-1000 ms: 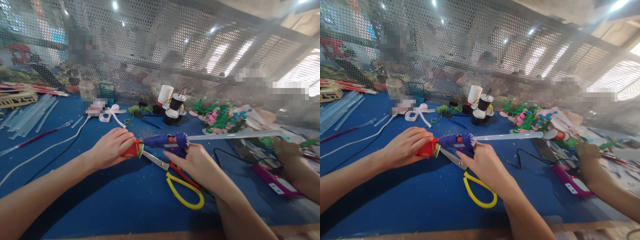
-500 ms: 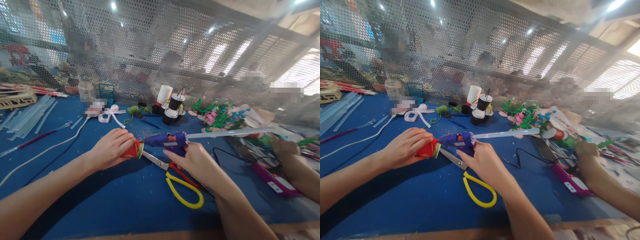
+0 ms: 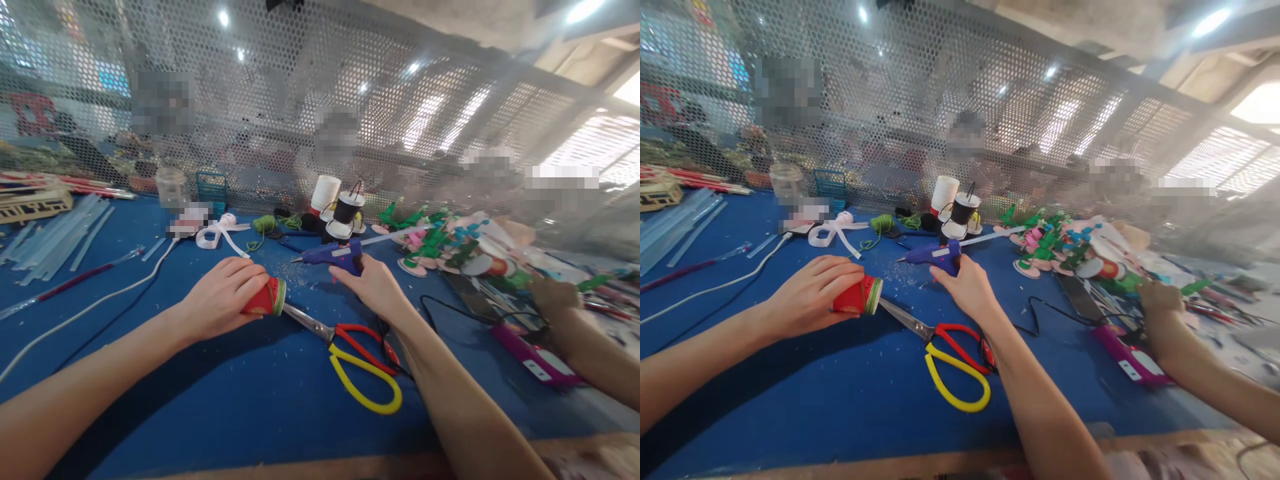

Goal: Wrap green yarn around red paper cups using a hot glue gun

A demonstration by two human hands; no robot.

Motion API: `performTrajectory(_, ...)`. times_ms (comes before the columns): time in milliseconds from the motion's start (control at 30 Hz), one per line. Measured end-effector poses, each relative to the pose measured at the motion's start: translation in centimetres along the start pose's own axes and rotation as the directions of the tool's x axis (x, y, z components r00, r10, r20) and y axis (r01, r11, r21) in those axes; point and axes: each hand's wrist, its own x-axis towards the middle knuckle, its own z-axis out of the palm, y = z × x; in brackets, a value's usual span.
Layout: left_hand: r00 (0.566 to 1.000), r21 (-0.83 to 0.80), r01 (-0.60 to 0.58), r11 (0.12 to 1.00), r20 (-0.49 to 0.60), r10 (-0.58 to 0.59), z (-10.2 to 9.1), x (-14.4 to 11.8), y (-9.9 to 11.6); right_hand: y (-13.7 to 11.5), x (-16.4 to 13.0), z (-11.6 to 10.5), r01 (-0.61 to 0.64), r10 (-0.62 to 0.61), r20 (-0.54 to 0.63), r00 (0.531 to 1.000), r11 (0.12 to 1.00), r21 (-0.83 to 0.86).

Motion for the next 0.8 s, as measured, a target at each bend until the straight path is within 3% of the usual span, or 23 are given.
performTrajectory(67, 1.000, -0.001, 0.001, 1.000, -0.025, -0.001, 0.1, 0.0, 0.0, 0.8, 1.4, 0.8, -0.018, 0.022, 0.013, 1.000, 0.970, -0.242)
performTrajectory(100, 0.999, -0.002, 0.003, 1.000, -0.034, -0.003, 0.1, -0.1, 0.0, 1.2, 1.9, 1.2, -0.021, 0.029, 0.026, 0.999, 0.958, -0.287)
performTrajectory(233, 0.999, -0.002, 0.023, 1.000, -0.033, -0.023, 0.1, -0.1, 0.0, 1.9, 2.7, 2.8, -0.016, 0.037, 0.055, 0.998, 0.942, -0.335)
performTrajectory(367, 0.999, 0.000, -0.015, 1.000, -0.042, 0.015, 0.0, 0.0, 0.3, 0.0, 1.6, 2.4, 0.050, -0.049, 0.010, 0.999, 0.945, -0.322)
performTrajectory(400, 0.998, 0.000, -0.038, 0.999, -0.046, 0.038, -0.1, 0.0, 0.4, -0.8, 1.2, 2.1, 0.113, -0.109, 0.030, 0.994, 0.955, -0.275)
performTrajectory(467, 0.994, -0.001, -0.096, 0.995, -0.053, 0.096, -0.2, 0.1, 0.7, -2.6, 0.2, 1.7, 0.288, -0.293, 0.165, 0.942, 0.956, 0.054)
performTrajectory(567, 0.984, 0.001, -0.160, 0.987, -0.074, 0.160, -0.4, 0.2, 1.1, -4.6, -1.2, 1.9, 0.257, -0.449, 0.392, 0.803, 0.855, 0.451)
performTrajectory(600, 0.983, 0.003, -0.167, 0.986, -0.083, 0.167, -0.4, 0.2, 1.2, -5.0, -1.6, 2.2, 0.211, -0.461, 0.413, 0.785, 0.826, 0.522)
performTrajectory(800, 0.990, -0.019, -0.125, 0.992, -0.071, 0.123, -0.2, 0.1, 1.6, -5.2, -2.7, 3.3, -0.084, -0.296, 0.361, 0.884, 0.660, 0.747)
